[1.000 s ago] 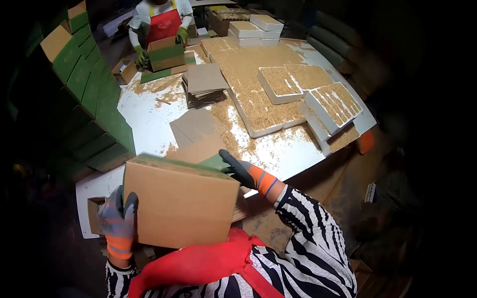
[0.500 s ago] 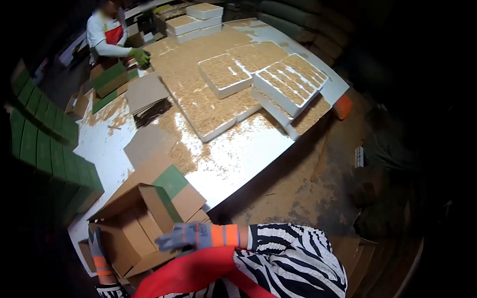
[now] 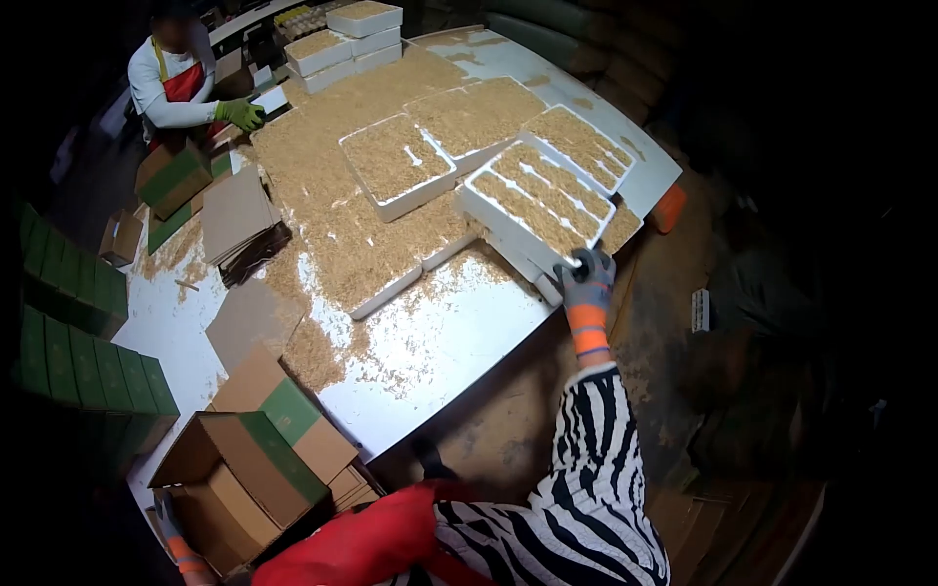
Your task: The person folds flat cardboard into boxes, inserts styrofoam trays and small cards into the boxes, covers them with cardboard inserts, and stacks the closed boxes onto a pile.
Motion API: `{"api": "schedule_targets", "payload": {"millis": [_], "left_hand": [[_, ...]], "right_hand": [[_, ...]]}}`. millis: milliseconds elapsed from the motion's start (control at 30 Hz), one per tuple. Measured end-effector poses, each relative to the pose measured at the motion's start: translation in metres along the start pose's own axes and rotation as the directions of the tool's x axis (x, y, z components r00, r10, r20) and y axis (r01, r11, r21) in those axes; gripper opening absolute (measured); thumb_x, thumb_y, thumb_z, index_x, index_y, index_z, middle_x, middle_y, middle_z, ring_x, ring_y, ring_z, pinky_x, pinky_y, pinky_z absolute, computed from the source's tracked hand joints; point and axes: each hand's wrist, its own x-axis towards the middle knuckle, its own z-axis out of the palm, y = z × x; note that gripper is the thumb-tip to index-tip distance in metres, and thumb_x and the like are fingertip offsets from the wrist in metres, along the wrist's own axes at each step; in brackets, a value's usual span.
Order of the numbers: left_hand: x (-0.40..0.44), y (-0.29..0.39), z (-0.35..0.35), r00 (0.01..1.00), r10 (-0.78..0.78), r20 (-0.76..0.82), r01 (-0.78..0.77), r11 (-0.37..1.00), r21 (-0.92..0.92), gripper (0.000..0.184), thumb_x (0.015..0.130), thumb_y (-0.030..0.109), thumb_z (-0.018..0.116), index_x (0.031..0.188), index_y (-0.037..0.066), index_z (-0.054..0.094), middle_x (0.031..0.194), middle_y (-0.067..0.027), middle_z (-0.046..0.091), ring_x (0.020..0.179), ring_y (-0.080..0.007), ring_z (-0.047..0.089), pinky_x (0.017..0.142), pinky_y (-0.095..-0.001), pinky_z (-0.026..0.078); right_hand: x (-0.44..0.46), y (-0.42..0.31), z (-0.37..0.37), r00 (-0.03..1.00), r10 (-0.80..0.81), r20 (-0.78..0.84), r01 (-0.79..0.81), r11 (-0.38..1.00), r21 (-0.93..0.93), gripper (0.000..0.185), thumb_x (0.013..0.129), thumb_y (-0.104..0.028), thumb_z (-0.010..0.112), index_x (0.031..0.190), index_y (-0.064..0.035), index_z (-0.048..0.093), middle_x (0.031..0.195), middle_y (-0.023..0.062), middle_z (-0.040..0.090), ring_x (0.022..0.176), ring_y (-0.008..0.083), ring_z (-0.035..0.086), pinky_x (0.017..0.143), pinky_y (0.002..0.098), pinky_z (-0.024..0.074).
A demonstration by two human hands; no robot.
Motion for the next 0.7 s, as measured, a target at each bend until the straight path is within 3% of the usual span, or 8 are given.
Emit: {"api": "schedule_targets", "payload": {"millis": [100,167,233,333,533,600,667,700], "left_hand": [[0.003,-0.006,-0.002,0.998,0.044,0.038,-0.045,0.999,0.017,0.05,0.093,0.032,0.056,0.131,0.0,0.047,0.12,-0.009,0.054,0.105,-0.0156,0.05,0.089,-0.0308,0.044],[0.008,-0.008,-0.009,0.992,0.096,0.077,-0.1,0.994,0.039,0.051,0.093,0.032,0.056,0.132,0.0,0.047,0.122,-0.0091,0.054,0.106,-0.0155,0.049,0.09,-0.0309,0.043],[0.028,-0.023,-0.023,0.998,-0.019,0.051,0.021,0.999,-0.032,0.048,0.093,0.036,0.055,0.132,0.007,0.05,0.115,-0.0048,0.057,0.101,-0.015,0.052,0.086,-0.0281,0.043],[-0.006,-0.001,-0.001,0.988,0.063,0.139,-0.041,0.987,-0.154,0.047,0.095,0.028,0.053,0.133,0.0,0.046,0.125,-0.0103,0.054,0.108,-0.0145,0.05,0.092,-0.0296,0.042],[-0.027,0.024,0.026,0.983,0.183,0.027,-0.184,0.982,0.051,0.042,0.094,0.03,0.054,0.125,0.002,0.055,0.115,-0.0085,0.059,0.105,-0.0175,0.053,0.091,-0.0292,0.042],[-0.046,0.045,0.041,0.978,0.21,0.008,-0.21,0.975,0.072,0.042,0.094,0.03,0.053,0.125,0.001,0.056,0.117,-0.01,0.06,0.109,-0.0192,0.053,0.094,-0.03,0.041],[-0.063,0.068,0.048,0.985,0.175,-0.008,-0.172,0.975,0.143,0.043,0.095,0.032,0.051,0.125,0.002,0.056,0.121,-0.0103,0.059,0.112,-0.0201,0.052,0.096,-0.0303,0.04],[-0.051,0.047,0.044,0.934,0.351,0.062,-0.357,0.92,0.161,0.047,0.095,0.038,0.05,0.125,0.002,0.056,0.125,-0.0083,0.057,0.113,-0.0209,0.052,0.098,-0.0294,0.038]], "right_hand": [[0.014,0.053,0.013,0.99,0.111,-0.091,-0.056,0.883,0.467,0.065,0.067,-0.001,0.08,0.126,-0.0125,0.052,0.124,0.0103,0.049,0.104,0.0253,0.054,0.088,0.0347,0.0469],[0.023,0.083,0.006,0.97,-0.185,0.157,0.15,0.965,0.215,0.066,0.072,-0.007,0.079,0.13,-0.014,0.048,0.128,0.0104,0.046,0.103,0.0259,0.055,0.083,0.0372,0.0486],[0.027,0.042,0.009,0.879,0.272,0.391,-0.465,0.669,0.58,0.061,0.078,-0.013,0.072,0.133,-0.014,0.045,0.128,0.0102,0.047,0.104,0.0272,0.056,0.079,0.0402,0.0506],[0.014,-0.022,-0.007,0.775,0.373,0.51,-0.629,0.37,0.684,0.051,0.087,-0.017,0.062,0.134,-0.0114,0.044,0.129,0.0106,0.049,0.112,0.028,0.055,0.082,0.0405,0.0535],[-0.095,-0.132,-0.022,0.663,-0.034,0.748,-0.745,0.071,0.664,0.049,0.093,-0.018,0.054,0.135,0.0038,0.04,0.131,0.0156,0.05,0.119,0.0269,0.051,0.1,0.0391,0.0434],[-0.132,-0.157,-0.019,0.722,-0.317,0.615,-0.464,0.439,0.77,0.041,0.09,-0.005,0.056,0.13,0.0006,0.047,0.13,0.0172,0.052,0.117,0.0276,0.053,0.099,0.0407,0.0449],[-0.166,-0.185,-0.016,0.593,-0.747,0.301,0.481,0.628,0.612,0.04,0.086,0.004,0.06,0.124,-0.0016,0.053,0.126,0.0173,0.055,0.114,0.0269,0.056,0.097,0.0399,0.0461],[-0.178,-0.194,-0.016,0.612,-0.71,0.35,0.307,0.62,0.722,0.033,0.085,0.005,0.056,0.117,-0.0032,0.06,0.128,0.0173,0.053,0.114,0.0275,0.055,0.095,0.0396,0.0468]]}}
